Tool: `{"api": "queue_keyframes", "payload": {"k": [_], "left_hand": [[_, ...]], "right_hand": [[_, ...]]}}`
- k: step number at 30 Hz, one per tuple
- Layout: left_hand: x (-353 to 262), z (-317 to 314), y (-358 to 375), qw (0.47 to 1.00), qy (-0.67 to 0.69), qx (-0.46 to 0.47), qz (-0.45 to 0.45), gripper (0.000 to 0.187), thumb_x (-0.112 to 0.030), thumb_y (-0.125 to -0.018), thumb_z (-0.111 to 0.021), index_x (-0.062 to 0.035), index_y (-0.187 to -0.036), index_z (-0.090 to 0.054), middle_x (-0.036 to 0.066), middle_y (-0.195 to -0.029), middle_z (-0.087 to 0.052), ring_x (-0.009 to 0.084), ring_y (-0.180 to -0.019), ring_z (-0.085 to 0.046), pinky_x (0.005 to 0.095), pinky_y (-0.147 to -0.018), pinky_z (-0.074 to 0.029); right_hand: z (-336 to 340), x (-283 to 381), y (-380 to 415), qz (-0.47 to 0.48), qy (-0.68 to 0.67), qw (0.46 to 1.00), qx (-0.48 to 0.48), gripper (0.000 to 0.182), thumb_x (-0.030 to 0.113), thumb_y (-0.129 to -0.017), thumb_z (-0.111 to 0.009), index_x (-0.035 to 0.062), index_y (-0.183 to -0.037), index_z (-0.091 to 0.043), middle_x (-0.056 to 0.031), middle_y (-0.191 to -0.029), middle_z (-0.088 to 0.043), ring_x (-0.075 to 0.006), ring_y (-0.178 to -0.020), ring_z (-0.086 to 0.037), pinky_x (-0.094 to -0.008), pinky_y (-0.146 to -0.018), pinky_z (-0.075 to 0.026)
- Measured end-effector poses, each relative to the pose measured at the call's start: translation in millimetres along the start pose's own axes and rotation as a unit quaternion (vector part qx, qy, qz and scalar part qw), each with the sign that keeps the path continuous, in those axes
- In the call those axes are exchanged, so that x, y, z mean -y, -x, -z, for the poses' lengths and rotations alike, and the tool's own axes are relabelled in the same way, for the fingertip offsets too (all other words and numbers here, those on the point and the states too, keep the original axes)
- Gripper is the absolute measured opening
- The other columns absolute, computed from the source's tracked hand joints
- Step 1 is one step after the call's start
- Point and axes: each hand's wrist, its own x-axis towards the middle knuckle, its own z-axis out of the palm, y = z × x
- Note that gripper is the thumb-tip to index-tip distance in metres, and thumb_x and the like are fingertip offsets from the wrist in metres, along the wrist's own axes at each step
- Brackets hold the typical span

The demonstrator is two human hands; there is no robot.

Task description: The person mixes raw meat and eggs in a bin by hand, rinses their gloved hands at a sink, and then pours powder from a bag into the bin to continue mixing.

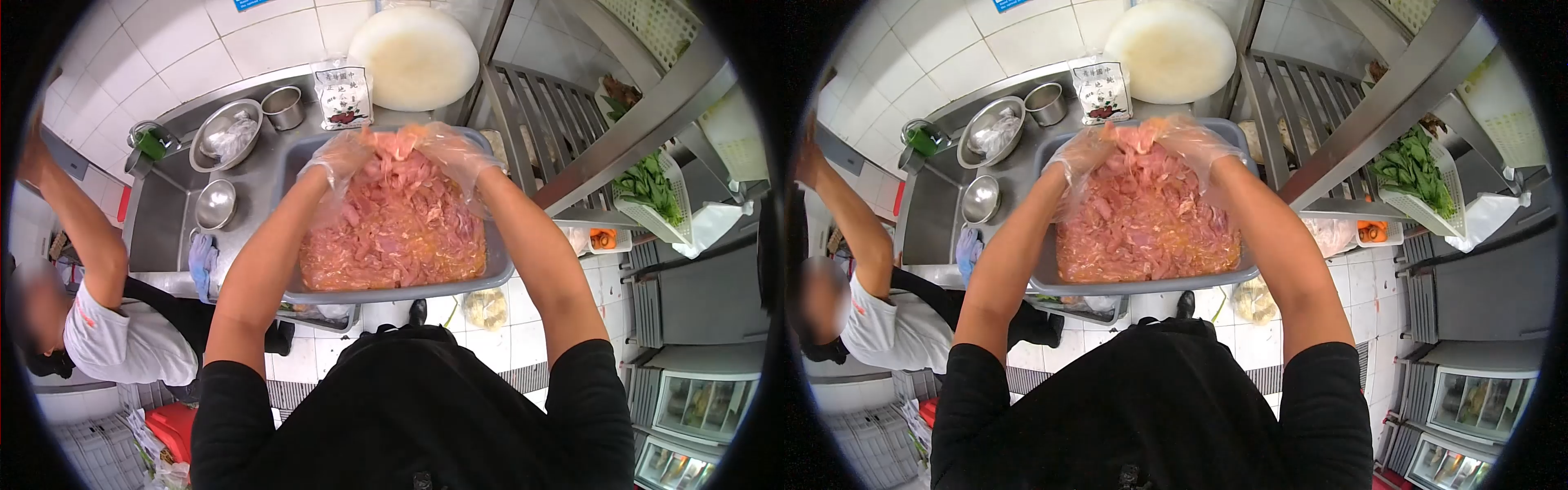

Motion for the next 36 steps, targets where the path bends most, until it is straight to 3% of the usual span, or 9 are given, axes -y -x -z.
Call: {"api": "queue_keyframes", "payload": {"k": [4,7,9,14,18,23,30,32,36], "left_hand": [[57,-22,-23,0.961,-0.05,0.257,0.084,0.063,-0.043,-0.087,-0.062,-0.0045,-0.136,-0.053,0.016,-0.135,-0.057,0.0325,-0.117,-0.058,0.0339,-0.097,-0.046],[129,-71,-15,0.978,-0.098,0.115,-0.146,0.073,-0.048,-0.081,-0.071,-0.0032,-0.135,-0.053,0.013,-0.14,-0.054,0.0289,-0.118,-0.057,0.0299,-0.099,-0.045],[142,-118,-10,0.99,0.099,0.101,-0.022,0.072,-0.048,-0.079,-0.073,-0.0036,-0.133,-0.056,0.013,-0.139,-0.055,0.0265,-0.119,-0.056,0.0309,-0.1,-0.044],[12,-83,40,0.808,0.479,0.156,0.307,0.068,-0.044,-0.082,-0.075,-0.0032,-0.133,-0.056,0.015,-0.139,-0.052,0.0187,-0.122,-0.052,0.036,-0.102,-0.042],[30,-141,3,0.787,0.53,0.118,0.294,0.065,-0.042,-0.085,-0.073,-0.0034,-0.134,-0.055,0.014,-0.13,-0.059,0.0205,-0.105,-0.062,0.0351,-0.089,-0.051],[43,-154,18,0.599,0.789,0.087,0.103,0.029,-0.019,-0.09,-0.068,-0.0032,-0.114,-0.067,0.01,-0.116,-0.066,0.0153,-0.1,-0.063,0.0305,-0.081,-0.054],[11,-79,31,0.669,0.731,-0.012,0.132,0.021,-0.009,-0.089,-0.065,-0.0028,-0.11,-0.062,0.009,-0.095,-0.067,0.0178,-0.083,-0.067,0.0297,-0.069,-0.058],[-24,-26,53,0.597,0.797,-0.009,0.084,0.02,-0.006,-0.089,-0.063,-0.0018,-0.109,-0.062,0.01,-0.098,-0.068,0.0178,-0.083,-0.068,0.0284,-0.067,-0.058],[-7,4,35,0.705,0.707,-0.027,0.039,0.018,-0.005,-0.09,-0.061,0.0,-0.107,-0.061,0.01,-0.096,-0.068,0.0178,-0.079,-0.068,0.0273,-0.064,-0.058]], "right_hand": [[35,-66,-20,-0.16,0.067,0.983,0.057,0.062,0.045,-0.087,-0.064,0.0093,-0.136,-0.052,-0.0152,-0.121,-0.058,-0.0254,-0.106,-0.056,-0.0444,-0.092,-0.048],[35,-101,10,-0.252,0.105,0.959,0.073,0.092,0.038,-0.084,-0.074,0.006,-0.153,-0.023,-0.0135,-0.151,-0.037,-0.0262,-0.139,-0.037,-0.0375,-0.095,-0.048],[35,-156,7,-0.13,0.376,0.917,0.036,0.11,0.038,-0.079,-0.078,0.0109,-0.156,-0.005,-0.0152,-0.156,-0.029,-0.0281,-0.144,-0.029,-0.0412,-0.099,-0.047],[-12,-152,5,-0.183,0.04,0.982,0.011,0.111,0.038,-0.075,-0.081,0.0086,-0.155,-0.01,-0.0157,-0.152,-0.036,-0.0288,-0.14,-0.034,-0.0409,-0.107,-0.038],[-51,-147,-12,-0.203,-0.185,0.961,-0.024,0.1,0.035,-0.076,-0.08,0.0066,-0.153,-0.023,-0.0135,-0.139,-0.05,-0.0246,-0.125,-0.049,-0.0372,-0.101,-0.042],[-51,-129,-23,-0.173,-0.192,0.963,0.071,0.083,0.033,-0.081,-0.075,0.0049,-0.147,-0.034,-0.0064,-0.13,-0.056,-0.0155,-0.12,-0.052,-0.0344,-0.097,-0.044],[-45,-111,-85,0.09,-0.054,0.994,-0.023,0.058,0.019,-0.074,-0.083,0.0038,-0.121,-0.052,-0.009,-0.118,-0.06,-0.0163,-0.108,-0.057,-0.0317,-0.094,-0.046],[-36,-105,-98,0.141,-0.127,0.981,0.051,0.044,0.012,-0.07,-0.086,0.0044,-0.101,-0.056,-0.0083,-0.102,-0.064,-0.0174,-0.096,-0.062,-0.0315,-0.087,-0.05],[-19,-21,-64,0.15,-0.187,0.965,0.104,0.024,0.004,-0.078,-0.078,0.0027,-0.09,-0.058,-0.0036,-0.072,-0.061,-0.0143,-0.058,-0.062,-0.0264,-0.05,-0.051]]}}
